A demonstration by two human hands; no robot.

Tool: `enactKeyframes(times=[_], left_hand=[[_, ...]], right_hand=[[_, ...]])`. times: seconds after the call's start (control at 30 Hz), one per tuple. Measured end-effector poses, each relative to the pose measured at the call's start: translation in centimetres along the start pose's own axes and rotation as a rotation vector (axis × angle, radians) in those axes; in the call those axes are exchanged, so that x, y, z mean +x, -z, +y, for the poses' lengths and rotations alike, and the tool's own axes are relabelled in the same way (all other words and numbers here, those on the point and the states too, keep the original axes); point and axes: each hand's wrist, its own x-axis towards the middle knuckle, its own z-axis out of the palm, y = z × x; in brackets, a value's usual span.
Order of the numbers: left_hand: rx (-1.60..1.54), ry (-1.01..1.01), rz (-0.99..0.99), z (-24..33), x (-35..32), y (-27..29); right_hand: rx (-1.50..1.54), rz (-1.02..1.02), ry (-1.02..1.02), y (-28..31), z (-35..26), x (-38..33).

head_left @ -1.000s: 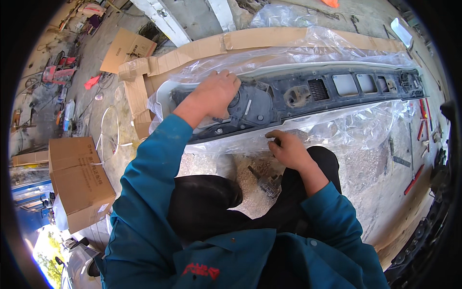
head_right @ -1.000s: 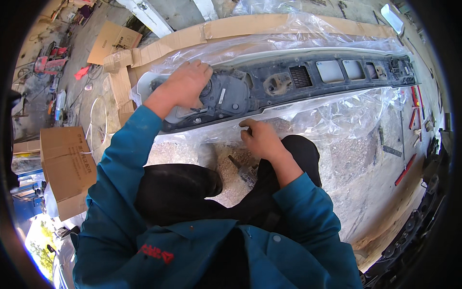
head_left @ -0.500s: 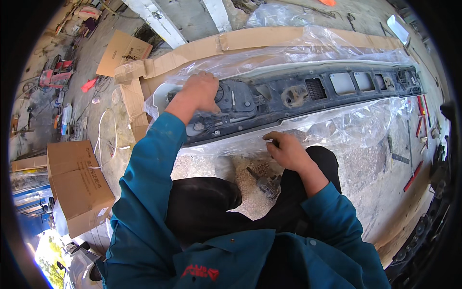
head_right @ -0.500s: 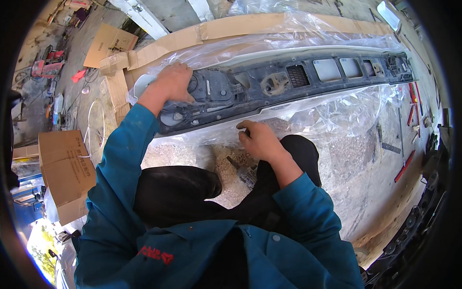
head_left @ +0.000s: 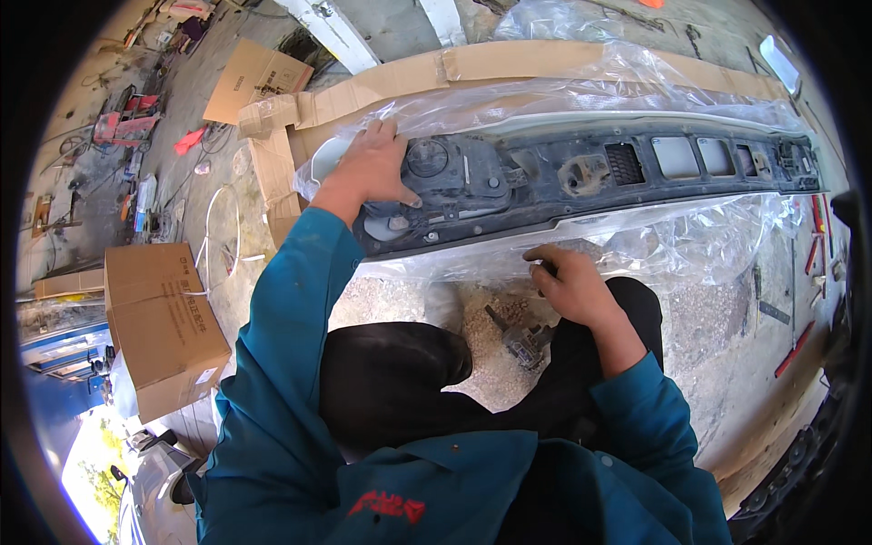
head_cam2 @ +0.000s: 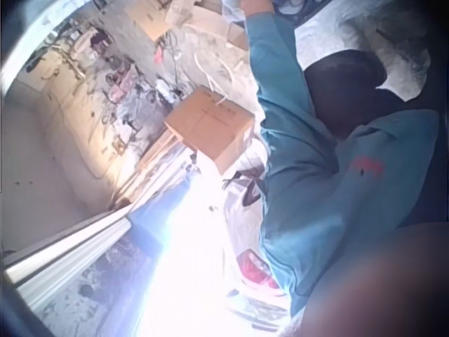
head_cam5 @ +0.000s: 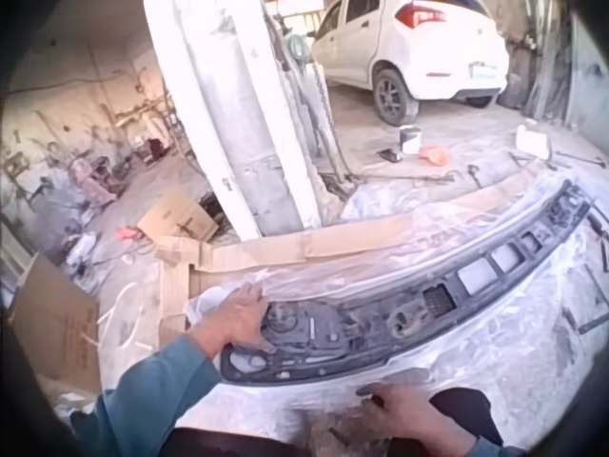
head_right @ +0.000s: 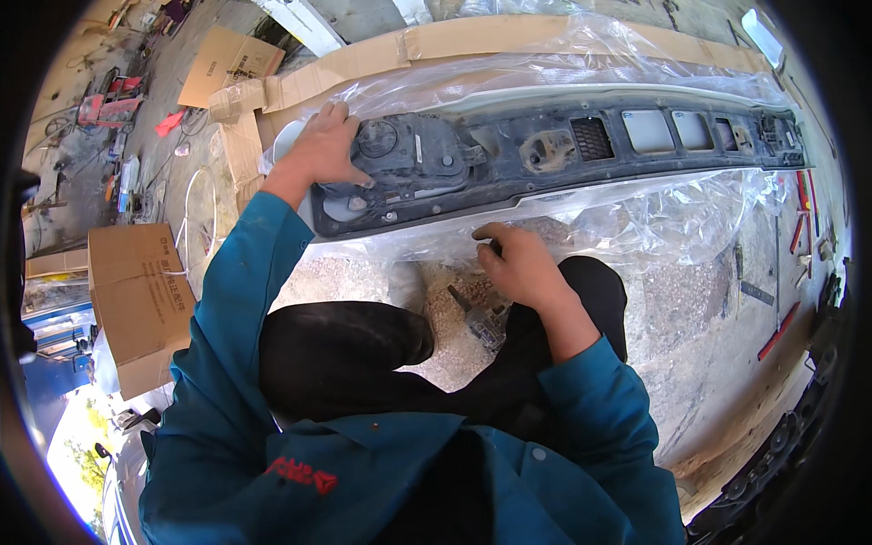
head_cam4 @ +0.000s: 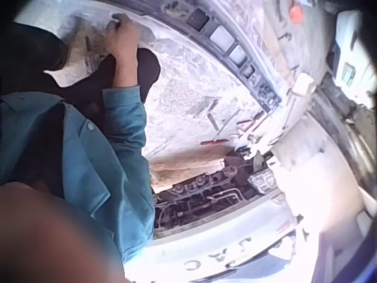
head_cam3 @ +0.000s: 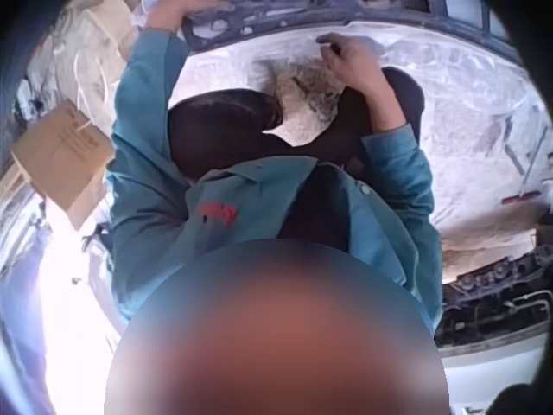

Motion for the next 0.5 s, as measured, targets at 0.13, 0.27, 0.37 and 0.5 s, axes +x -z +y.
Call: enactKeyframes(times=[0.13, 0.27, 0.37, 0.5], left_hand=[[0.033, -0.019, 0.074, 0.5, -0.5, -0.2], [0.007, 0.000, 0.000, 1.7, -0.7, -0.4], [0.046, -0.037, 0.031, 1.8, -1.3, -1.3], [0.046, -0.064, 0.028, 1.7, -1.3, -0.9]], right_hand=[[-0.030, 0.016, 0.077, -0.5, 0.8, 0.1], [-0.033, 0.000, 0.060, -0.4, 0.8, 0.0], [-0.036, -0.014, 0.062, -0.3, 0.2, 0.1], [-0.030, -0.005, 0.061, -0.1, 0.5, 0.1]])
